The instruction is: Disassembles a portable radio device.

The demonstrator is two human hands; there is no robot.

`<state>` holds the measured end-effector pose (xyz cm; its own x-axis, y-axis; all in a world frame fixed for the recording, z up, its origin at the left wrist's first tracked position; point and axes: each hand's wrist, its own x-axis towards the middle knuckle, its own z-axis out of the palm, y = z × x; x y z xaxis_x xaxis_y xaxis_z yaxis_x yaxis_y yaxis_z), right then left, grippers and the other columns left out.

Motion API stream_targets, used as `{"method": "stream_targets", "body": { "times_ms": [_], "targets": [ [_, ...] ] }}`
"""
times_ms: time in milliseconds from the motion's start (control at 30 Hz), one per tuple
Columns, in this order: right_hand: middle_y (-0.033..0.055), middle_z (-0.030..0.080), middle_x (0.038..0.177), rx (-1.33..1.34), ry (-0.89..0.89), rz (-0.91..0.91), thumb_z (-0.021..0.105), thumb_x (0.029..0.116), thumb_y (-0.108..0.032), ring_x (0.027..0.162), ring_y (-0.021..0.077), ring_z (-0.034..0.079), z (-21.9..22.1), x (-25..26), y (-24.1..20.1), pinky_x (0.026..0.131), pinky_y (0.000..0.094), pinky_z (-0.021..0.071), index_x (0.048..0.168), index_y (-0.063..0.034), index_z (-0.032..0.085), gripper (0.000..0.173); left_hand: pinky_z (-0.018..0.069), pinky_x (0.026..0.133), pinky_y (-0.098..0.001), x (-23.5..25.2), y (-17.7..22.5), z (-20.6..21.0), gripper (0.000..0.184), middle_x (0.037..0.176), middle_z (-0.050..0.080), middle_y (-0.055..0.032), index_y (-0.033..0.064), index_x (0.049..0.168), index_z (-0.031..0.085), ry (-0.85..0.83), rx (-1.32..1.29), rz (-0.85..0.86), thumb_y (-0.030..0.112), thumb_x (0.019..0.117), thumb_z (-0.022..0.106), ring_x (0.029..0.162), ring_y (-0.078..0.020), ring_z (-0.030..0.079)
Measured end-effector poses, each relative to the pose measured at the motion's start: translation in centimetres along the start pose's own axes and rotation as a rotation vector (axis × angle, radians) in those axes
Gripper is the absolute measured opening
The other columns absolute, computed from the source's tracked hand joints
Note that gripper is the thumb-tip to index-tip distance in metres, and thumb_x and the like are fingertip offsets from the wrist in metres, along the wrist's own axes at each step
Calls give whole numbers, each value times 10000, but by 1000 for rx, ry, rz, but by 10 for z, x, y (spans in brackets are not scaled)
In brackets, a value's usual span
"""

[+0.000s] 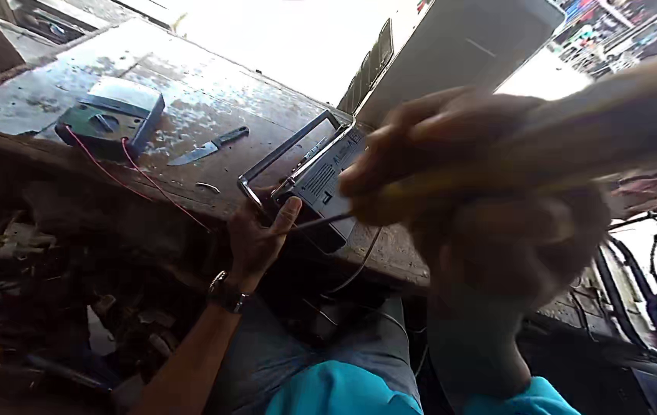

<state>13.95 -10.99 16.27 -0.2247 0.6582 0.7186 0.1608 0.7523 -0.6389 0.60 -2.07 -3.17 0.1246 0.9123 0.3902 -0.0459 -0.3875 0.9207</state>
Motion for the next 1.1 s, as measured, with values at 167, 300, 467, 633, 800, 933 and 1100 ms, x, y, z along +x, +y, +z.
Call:
{"method": "stream_targets", "body": {
  "times_ms": [167,300,467,633,800,933,1100],
  "targets": [
    [200,641,1147,-337,281,-158,613,1005,-87,943,392,707,-53,8,5,815,553,641,1262,20,417,340,557,639,-285,4,2,8,458,862,699,54,153,1081,705,88,83,-25,578,912,683,722,-39,654],
    [187,637,1170,-356,221,-171,619,1023,-124,952,380,715,-47,5,22,802,550,651,1375,8,316,483,555,642,-278,4,-1,9,463,866,699,58,156,1070,699,97,93,-12,588,906,690,737,-34,655],
    [195,621,1173,-321,269,-216,616,1025,-135,987,396,701,-47,9,29,834,570,638,1357,-4,321,463,560,647,-288,4,-1,7,452,874,701,58,160,1076,708,92,74,-29,571,889,712,746,-41,660],
    [186,621,1187,-332,192,-202,631,1018,-129,936,366,715,-38,15,38,763,516,662,1439,-5,211,608,529,617,-285,4,-1,7,458,838,675,65,169,1068,704,95,108,-33,588,884,701,713,-40,632],
    [188,624,1197,-299,186,-243,672,987,-91,942,381,715,-35,13,46,783,544,660,1523,-56,138,757,525,616,-284,4,-1,7,442,840,679,66,171,1054,702,98,98,-16,586,902,690,714,-38,632],
    [173,628,1196,-301,199,-229,675,992,-117,944,371,721,-30,13,45,795,545,663,1513,-78,150,741,529,601,-271,4,0,7,405,827,683,78,178,1050,699,95,49,-33,552,894,713,698,-29,636],
    [176,630,1189,-321,187,-233,671,993,-103,925,355,723,-26,14,45,782,528,666,1495,-57,163,716,544,610,-268,4,-1,7,417,841,687,65,161,1079,697,83,30,-30,539,904,713,706,-34,643]
  ]
}}
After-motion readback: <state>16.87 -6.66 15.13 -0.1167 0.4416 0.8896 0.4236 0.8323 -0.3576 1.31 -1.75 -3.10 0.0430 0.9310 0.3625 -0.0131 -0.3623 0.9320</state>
